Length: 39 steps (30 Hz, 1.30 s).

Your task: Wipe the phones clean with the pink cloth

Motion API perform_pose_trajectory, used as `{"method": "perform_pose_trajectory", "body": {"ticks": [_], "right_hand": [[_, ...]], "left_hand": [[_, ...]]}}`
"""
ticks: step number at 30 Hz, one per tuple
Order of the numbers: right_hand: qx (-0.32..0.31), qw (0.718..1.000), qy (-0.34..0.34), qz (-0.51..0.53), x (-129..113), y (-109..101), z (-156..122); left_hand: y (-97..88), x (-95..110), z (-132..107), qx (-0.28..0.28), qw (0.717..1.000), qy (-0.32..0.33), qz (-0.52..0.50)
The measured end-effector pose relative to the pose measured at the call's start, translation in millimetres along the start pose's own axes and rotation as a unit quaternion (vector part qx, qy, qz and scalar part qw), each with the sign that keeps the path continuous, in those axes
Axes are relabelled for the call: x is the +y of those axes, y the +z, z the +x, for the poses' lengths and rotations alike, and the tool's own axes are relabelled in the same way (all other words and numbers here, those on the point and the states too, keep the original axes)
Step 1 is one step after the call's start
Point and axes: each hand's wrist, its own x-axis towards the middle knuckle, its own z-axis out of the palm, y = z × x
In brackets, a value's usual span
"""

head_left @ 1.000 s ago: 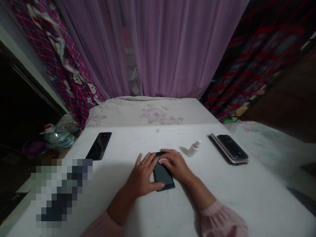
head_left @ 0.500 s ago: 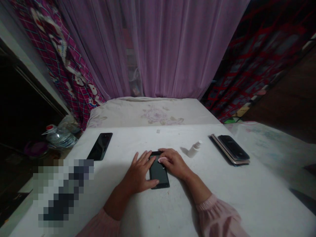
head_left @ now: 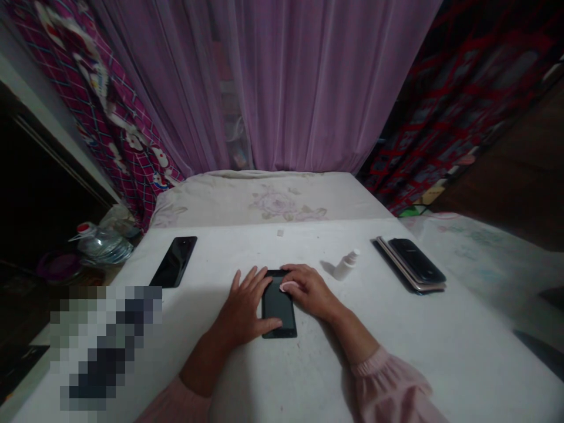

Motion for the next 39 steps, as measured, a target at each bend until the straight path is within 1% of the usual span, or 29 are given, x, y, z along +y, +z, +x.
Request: {"method": "perform_pose_trajectory", "body": {"ticks": [3, 7, 10, 15, 18, 20, 25, 27, 29, 32, 36, 39], "right_hand": [[0.051, 0.998, 0.029, -0.024, 1.5, 5.1, 1.7], [0.063, 0.997, 0.039, -0.028, 3.4, 5.5, 1.7], [0.044, 0.998, 0.037, 0.0, 4.3, 1.4, 0.4], [-0.024, 0.999, 0.006, 0.044, 4.2, -11.8, -2.0], [-0.037, 0.998, -0.005, 0.046, 3.9, -14.2, -2.5], [-0.022, 0.999, -0.002, 0.039, 4.5, -10.3, -1.9], [0.08, 0.996, 0.037, -0.029, 5.9, 4.5, 1.6], [0.09, 0.994, 0.044, -0.044, 5.8, 6.0, 2.7], [0.083, 0.995, 0.049, -0.036, 6.1, 4.3, 3.2], [0.059, 0.997, 0.044, 0.005, 8.3, -2.4, 2.5], [-0.016, 0.998, 0.021, 0.06, 12.3, -13.5, -0.6], [-0.063, 0.996, 0.011, 0.07, 14.7, -17.7, -3.0]], "left_hand": [[1.1, -2.4, 0.3, 0.009, 1.0, -0.004, 0.006], [0.0, -2.0, 0.3, 0.003, 1.0, 0.009, 0.009], [-0.6, 0.1, -0.6, 0.012, 1.0, 0.02, 0.016], [3.8, 4.9, -1.9, 0.036, 0.999, 0.036, 0.018], [7.0, 9.4, -1.6, 0.052, 0.998, 0.033, 0.012], [7.4, 11.9, -1.1, 0.056, 0.998, 0.027, 0.006], [4.3, 13.4, -0.5, 0.049, 0.999, 0.024, 0.001], [4.0, 12.8, -0.6, 0.049, 0.999, 0.024, 0.002], [5.0, 12.1, -0.7, 0.052, 0.998, 0.023, 0.003], [7.5, 11.5, -0.6, 0.058, 0.998, 0.022, 0.003], [8.4, 12.4, -0.9, 0.058, 0.998, 0.018, 0.0], [6.8, 14.4, -1.1, 0.051, 0.999, 0.011, 0.001]]}}
